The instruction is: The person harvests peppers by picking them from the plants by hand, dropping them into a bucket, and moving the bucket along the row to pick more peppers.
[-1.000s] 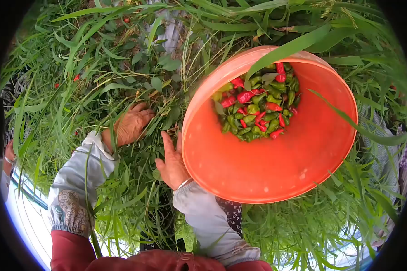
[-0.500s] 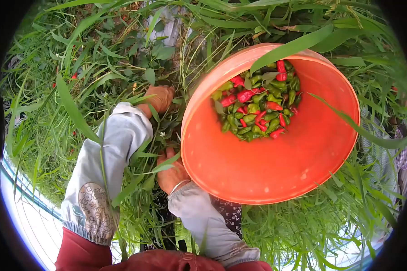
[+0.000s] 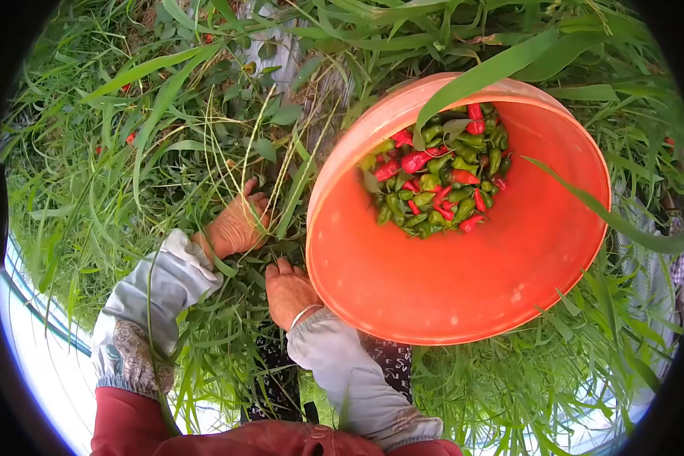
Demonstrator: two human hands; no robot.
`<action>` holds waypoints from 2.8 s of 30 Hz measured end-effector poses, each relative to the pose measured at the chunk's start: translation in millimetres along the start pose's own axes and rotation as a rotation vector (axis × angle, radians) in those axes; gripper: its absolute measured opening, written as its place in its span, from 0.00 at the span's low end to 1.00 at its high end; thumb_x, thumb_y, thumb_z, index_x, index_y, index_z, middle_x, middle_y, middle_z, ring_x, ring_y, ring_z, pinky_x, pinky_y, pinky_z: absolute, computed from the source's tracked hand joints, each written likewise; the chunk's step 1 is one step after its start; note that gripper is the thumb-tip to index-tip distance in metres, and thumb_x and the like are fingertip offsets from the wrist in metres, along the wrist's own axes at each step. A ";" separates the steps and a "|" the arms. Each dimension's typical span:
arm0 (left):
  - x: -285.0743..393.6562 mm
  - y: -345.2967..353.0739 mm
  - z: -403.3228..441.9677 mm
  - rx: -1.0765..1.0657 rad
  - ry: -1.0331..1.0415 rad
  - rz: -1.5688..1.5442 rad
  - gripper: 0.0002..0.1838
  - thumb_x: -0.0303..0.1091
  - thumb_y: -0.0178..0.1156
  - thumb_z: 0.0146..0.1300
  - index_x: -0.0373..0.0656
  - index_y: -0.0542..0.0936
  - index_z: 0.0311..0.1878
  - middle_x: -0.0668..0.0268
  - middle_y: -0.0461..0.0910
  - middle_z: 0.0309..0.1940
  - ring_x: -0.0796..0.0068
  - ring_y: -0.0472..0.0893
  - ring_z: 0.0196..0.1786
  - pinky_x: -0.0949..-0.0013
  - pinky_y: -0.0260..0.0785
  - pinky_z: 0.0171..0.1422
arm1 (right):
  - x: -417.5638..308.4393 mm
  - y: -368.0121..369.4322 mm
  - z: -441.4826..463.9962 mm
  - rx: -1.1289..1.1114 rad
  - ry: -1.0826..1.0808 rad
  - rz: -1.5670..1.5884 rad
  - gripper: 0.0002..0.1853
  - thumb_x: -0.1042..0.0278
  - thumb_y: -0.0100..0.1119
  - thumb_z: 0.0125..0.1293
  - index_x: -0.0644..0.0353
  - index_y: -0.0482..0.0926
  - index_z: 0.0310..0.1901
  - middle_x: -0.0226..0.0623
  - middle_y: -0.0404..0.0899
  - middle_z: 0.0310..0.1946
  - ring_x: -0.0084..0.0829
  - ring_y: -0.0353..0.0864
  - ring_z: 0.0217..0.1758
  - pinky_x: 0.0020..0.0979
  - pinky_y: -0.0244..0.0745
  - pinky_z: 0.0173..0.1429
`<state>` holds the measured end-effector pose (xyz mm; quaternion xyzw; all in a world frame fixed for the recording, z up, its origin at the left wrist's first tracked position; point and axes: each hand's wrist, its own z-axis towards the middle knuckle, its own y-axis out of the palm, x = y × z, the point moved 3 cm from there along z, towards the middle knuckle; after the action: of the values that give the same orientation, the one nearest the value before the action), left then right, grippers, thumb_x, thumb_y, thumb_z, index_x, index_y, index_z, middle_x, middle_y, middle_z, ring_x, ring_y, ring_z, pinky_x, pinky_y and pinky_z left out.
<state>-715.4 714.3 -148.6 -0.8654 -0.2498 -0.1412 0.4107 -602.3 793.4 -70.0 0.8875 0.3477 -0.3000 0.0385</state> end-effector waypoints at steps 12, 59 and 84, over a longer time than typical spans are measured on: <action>-41.7 8.0 34.6 0.278 -0.300 -0.460 0.11 0.31 0.56 0.49 0.37 0.74 0.37 0.50 0.77 0.26 0.51 0.79 0.31 0.56 0.71 0.35 | 0.7 -1.1 -0.1 0.115 -0.049 -0.051 0.19 0.70 0.50 0.55 0.61 0.72 0.50 0.46 0.72 0.50 0.44 0.74 0.50 0.44 0.68 0.54; -46.3 32.5 105.1 0.041 -0.709 -0.261 0.14 0.37 0.46 0.61 0.47 0.83 0.35 0.63 0.82 0.32 0.62 0.81 0.41 0.62 0.72 0.42 | -11.2 -3.4 -3.6 0.264 -0.164 -0.033 0.19 0.64 0.58 0.53 0.62 0.73 0.46 0.47 0.69 0.46 0.47 0.74 0.44 0.44 0.72 0.44; -183.8 -24.4 -12.4 -0.071 -0.816 -0.107 0.07 0.34 0.59 0.48 0.41 0.81 0.29 0.54 0.80 0.31 0.50 0.79 0.35 0.56 0.71 0.39 | -13.0 -0.9 -0.3 0.289 -0.101 0.111 0.21 0.64 0.56 0.55 0.60 0.69 0.51 0.56 0.65 0.52 0.55 0.70 0.48 0.47 0.69 0.50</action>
<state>-882.9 659.6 -207.9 -0.8498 -0.4317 0.1838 0.2401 -610.3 786.4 -62.4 0.8854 0.2490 -0.3886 -0.0556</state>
